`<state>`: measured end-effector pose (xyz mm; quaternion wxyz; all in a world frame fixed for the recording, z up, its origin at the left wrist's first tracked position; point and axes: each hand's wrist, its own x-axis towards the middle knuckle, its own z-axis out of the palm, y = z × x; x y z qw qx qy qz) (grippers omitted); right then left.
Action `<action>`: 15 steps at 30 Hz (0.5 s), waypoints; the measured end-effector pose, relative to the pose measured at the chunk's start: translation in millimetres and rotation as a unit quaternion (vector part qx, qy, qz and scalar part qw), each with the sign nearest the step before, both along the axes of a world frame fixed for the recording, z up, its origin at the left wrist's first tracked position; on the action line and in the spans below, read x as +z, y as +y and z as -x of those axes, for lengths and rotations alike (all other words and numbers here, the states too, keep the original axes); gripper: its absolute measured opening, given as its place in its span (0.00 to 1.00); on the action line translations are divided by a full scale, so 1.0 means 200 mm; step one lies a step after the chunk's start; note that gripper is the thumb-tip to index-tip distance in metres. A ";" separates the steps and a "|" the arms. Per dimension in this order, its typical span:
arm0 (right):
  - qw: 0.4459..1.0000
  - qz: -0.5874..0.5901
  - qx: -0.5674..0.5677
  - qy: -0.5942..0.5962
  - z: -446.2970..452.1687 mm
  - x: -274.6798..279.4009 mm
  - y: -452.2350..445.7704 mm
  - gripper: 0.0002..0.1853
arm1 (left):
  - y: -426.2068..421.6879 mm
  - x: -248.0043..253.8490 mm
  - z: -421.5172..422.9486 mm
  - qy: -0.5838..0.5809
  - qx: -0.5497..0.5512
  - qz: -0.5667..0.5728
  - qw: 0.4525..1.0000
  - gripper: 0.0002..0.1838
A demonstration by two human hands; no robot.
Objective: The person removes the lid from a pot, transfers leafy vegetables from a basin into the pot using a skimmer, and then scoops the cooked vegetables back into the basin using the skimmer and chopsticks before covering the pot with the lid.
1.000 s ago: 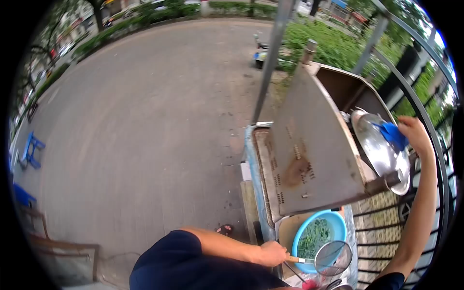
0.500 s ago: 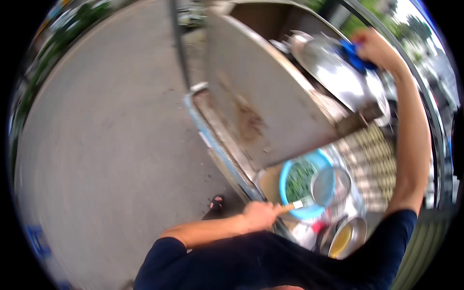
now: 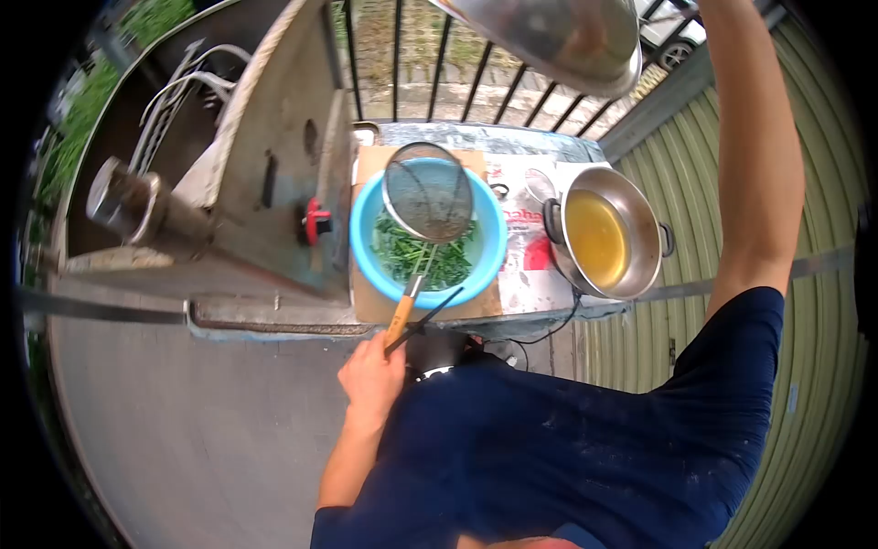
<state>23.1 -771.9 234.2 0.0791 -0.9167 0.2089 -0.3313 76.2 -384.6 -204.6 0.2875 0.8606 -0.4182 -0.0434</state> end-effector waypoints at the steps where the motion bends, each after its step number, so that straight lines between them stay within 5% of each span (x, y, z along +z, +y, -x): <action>1: 0.999 0.014 -0.049 0.009 0.18 -0.12 -0.12 0.21 | -0.01 0.01 0.00 0.004 0.013 -0.005 1.000 0.14; 8: 0.945 -0.055 -0.281 0.160 1.25 -1.08 -0.50 0.19 | -0.08 0.03 0.03 0.024 0.031 -0.002 0.999 0.13; 15: 0.907 -0.109 -0.319 0.251 1.54 -1.51 -0.38 0.17 | -0.18 0.06 0.08 0.037 0.027 -0.015 0.999 0.12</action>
